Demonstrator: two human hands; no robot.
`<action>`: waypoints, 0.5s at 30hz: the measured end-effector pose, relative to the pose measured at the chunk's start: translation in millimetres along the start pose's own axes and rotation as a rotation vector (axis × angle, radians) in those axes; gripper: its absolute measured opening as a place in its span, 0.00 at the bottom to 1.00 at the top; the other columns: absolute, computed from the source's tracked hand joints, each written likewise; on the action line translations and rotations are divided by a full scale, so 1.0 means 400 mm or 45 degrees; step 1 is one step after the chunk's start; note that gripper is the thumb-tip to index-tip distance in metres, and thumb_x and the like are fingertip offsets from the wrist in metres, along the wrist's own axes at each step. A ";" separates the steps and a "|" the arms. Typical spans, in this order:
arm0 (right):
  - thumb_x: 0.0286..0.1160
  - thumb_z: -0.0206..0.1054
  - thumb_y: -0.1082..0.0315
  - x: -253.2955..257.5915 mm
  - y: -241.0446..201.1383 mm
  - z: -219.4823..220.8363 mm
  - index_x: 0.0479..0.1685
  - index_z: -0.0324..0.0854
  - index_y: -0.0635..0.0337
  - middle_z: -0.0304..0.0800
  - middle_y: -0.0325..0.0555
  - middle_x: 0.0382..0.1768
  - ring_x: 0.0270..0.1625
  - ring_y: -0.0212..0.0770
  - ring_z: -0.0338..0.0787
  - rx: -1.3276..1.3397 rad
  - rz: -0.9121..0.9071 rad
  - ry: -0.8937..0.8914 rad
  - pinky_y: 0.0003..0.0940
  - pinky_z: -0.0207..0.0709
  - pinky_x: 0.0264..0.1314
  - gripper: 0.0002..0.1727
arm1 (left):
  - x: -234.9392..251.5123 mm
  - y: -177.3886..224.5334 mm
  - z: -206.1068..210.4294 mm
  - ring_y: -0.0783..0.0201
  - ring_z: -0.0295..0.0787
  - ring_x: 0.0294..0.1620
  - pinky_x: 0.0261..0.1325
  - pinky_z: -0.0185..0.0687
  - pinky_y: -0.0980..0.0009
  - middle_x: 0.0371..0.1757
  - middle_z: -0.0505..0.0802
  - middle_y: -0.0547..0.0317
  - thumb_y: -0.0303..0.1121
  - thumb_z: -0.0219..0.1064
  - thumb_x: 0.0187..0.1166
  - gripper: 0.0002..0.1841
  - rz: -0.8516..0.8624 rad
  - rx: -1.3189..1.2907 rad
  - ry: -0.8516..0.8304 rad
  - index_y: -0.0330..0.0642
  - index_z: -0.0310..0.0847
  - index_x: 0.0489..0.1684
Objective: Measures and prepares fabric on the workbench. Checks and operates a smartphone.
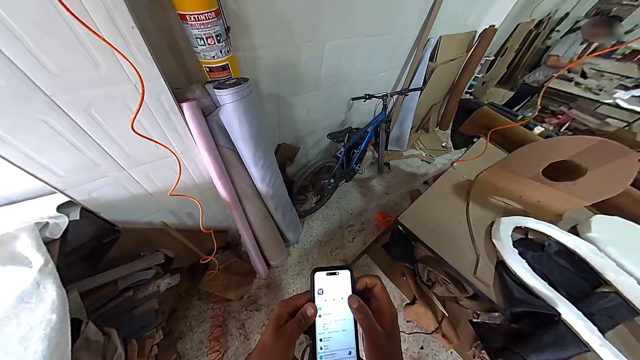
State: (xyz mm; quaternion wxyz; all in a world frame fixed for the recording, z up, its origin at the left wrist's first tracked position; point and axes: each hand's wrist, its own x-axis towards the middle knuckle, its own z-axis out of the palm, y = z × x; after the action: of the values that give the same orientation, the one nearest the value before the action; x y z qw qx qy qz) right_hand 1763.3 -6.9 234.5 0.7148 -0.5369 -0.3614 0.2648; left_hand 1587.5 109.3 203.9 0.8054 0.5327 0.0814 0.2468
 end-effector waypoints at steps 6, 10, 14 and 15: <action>0.79 0.70 0.62 0.012 0.007 -0.029 0.52 0.74 0.64 0.85 0.50 0.39 0.38 0.40 0.88 0.031 -0.016 0.012 0.33 0.87 0.40 0.16 | 0.028 -0.009 0.010 0.56 0.95 0.48 0.55 0.93 0.57 0.51 0.95 0.46 0.44 0.56 0.91 0.21 -0.007 0.010 -0.025 0.37 0.85 0.64; 0.76 0.72 0.65 0.017 0.003 -0.041 0.49 0.72 0.64 0.86 0.51 0.38 0.36 0.40 0.89 0.041 -0.022 0.059 0.34 0.88 0.40 0.15 | 0.050 -0.010 0.020 0.57 0.95 0.50 0.56 0.93 0.58 0.52 0.95 0.47 0.44 0.56 0.91 0.21 -0.005 0.021 -0.084 0.38 0.85 0.64; 0.71 0.76 0.64 0.024 -0.008 -0.049 0.45 0.72 0.64 0.85 0.53 0.35 0.35 0.44 0.89 0.010 -0.012 0.119 0.38 0.88 0.39 0.18 | 0.073 -0.010 0.025 0.57 0.95 0.50 0.57 0.92 0.58 0.52 0.95 0.47 0.44 0.55 0.92 0.21 0.000 0.061 -0.153 0.36 0.84 0.64; 0.70 0.77 0.65 0.024 -0.012 -0.049 0.44 0.72 0.64 0.85 0.53 0.33 0.34 0.45 0.89 -0.006 -0.002 0.148 0.39 0.88 0.37 0.18 | 0.077 -0.010 0.028 0.57 0.95 0.50 0.56 0.93 0.58 0.51 0.95 0.47 0.44 0.55 0.92 0.21 -0.010 0.085 -0.156 0.36 0.84 0.64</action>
State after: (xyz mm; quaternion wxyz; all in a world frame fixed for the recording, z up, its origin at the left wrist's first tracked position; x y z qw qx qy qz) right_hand 1784.9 -12.2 238.2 0.7336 -0.5528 -0.3203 0.2318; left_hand 1619.7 113.9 209.2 0.7916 0.5730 0.0421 0.2078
